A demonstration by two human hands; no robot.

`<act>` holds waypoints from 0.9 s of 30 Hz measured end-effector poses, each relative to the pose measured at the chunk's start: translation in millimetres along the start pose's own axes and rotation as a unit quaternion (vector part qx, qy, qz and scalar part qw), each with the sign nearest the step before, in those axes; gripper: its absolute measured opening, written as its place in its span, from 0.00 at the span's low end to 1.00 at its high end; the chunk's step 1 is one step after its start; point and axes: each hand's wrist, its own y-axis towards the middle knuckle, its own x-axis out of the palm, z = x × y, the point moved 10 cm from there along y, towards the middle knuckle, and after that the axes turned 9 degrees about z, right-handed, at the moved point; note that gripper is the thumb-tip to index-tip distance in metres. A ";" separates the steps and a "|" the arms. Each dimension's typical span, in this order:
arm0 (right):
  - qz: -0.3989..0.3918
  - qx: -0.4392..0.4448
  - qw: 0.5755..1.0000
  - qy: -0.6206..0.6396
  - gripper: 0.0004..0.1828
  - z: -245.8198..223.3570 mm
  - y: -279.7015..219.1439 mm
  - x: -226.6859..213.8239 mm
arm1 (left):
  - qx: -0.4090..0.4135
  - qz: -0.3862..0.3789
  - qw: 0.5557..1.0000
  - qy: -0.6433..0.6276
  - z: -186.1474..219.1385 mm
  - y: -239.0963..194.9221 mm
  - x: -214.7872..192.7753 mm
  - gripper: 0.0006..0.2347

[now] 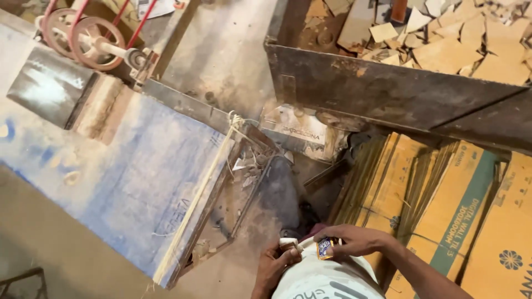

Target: The recorder prepares small white adhesive or putty samples, likely for quality testing or application, in a manufacturing setting.

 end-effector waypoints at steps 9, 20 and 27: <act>0.103 -0.134 0.984 -0.051 0.27 -54.8 1.0 38.8 | 0.007 0.108 0.985 -0.134 -38.1 -0.9 -55.1 0.08; 0.023 -0.089 0.993 -0.068 0.14 -49.3 14.4 60.4 | 0.039 0.164 0.979 -0.112 -66.3 3.1 -107.9 0.14; 0.018 -0.095 0.994 -0.052 0.13 -34.3 38.6 10.4 | 0.081 0.206 0.971 -0.094 -58.9 31.2 -96.3 0.17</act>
